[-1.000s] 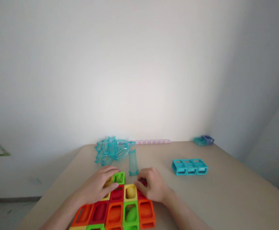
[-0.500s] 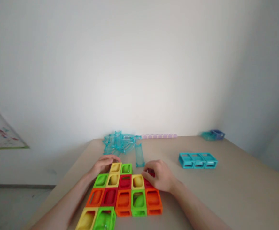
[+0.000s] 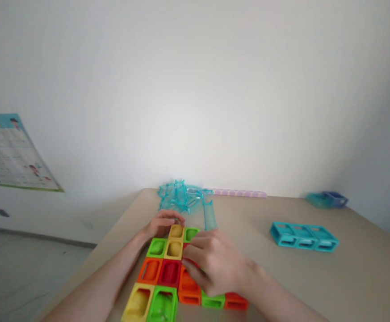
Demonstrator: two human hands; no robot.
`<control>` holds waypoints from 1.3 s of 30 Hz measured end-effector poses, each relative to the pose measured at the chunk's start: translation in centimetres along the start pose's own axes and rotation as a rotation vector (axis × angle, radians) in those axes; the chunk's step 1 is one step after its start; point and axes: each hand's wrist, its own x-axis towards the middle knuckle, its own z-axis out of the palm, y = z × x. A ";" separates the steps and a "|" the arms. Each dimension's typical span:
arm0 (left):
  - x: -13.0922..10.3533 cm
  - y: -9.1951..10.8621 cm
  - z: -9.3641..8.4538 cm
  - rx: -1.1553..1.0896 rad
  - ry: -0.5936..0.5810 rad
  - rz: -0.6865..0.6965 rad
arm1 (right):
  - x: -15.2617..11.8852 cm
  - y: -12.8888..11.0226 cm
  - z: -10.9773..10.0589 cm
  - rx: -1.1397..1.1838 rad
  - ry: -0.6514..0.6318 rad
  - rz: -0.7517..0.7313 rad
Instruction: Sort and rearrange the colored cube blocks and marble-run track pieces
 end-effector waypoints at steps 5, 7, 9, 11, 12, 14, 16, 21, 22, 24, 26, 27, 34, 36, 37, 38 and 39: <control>-0.1 0.0 0.1 0.016 -0.009 0.022 | 3.8 0.6 2.3 0.087 0.006 -0.065; 0.0 -0.2 0.0 0.041 0.001 0.038 | 4.2 1.2 3.6 0.083 0.007 -0.052; 0.2 -0.4 -0.2 0.061 0.015 0.054 | 4.1 1.5 4.5 0.065 -0.001 -0.026; 0.3 -0.6 -0.3 0.064 0.026 0.063 | 3.7 1.7 4.8 0.056 0.024 0.026; 0.3 -0.7 -0.3 0.059 0.031 0.067 | 3.6 1.8 4.8 0.058 0.060 0.067; 0.4 -0.9 -0.2 0.041 0.042 0.073 | 3.3 2.1 4.7 0.064 0.192 0.203; 0.5 -0.9 -0.1 0.023 0.046 0.073 | 3.3 2.5 4.6 0.060 0.348 0.373; 0.5 -0.9 -0.1 0.003 0.034 0.053 | 3.5 2.8 4.7 -0.010 0.233 0.540; 0.5 -1.0 -0.2 -0.001 0.034 0.052 | 3.5 2.8 4.8 -0.043 0.166 0.532; 0.6 -1.1 -0.2 -0.006 0.033 0.053 | 3.6 2.8 5.1 -0.105 0.090 0.514; 0.6 -1.2 -0.3 -0.006 0.035 0.055 | 3.5 2.9 5.4 -0.136 0.085 0.502; 0.6 -1.3 -0.3 -0.003 0.037 0.055 | 3.5 2.9 5.4 -0.141 0.091 0.499; 0.5 -0.8 0.0 0.043 0.095 0.075 | 3.8 1.3 3.8 -0.139 0.143 0.232; 0.4 -0.4 0.2 0.069 0.102 0.075 | 4.1 0.2 3.3 -0.082 0.115 -0.013; 0.3 -0.2 0.3 0.082 0.098 0.071 | 4.2 -0.4 3.2 -0.052 0.083 -0.120; 0.2 -0.1 0.4 0.094 0.093 0.064 | 4.3 -0.9 3.1 -0.025 0.046 -0.200; 0.2 0.0 0.4 0.103 0.087 0.056 | 4.3 -1.3 3.0 -0.009 0.010 -0.249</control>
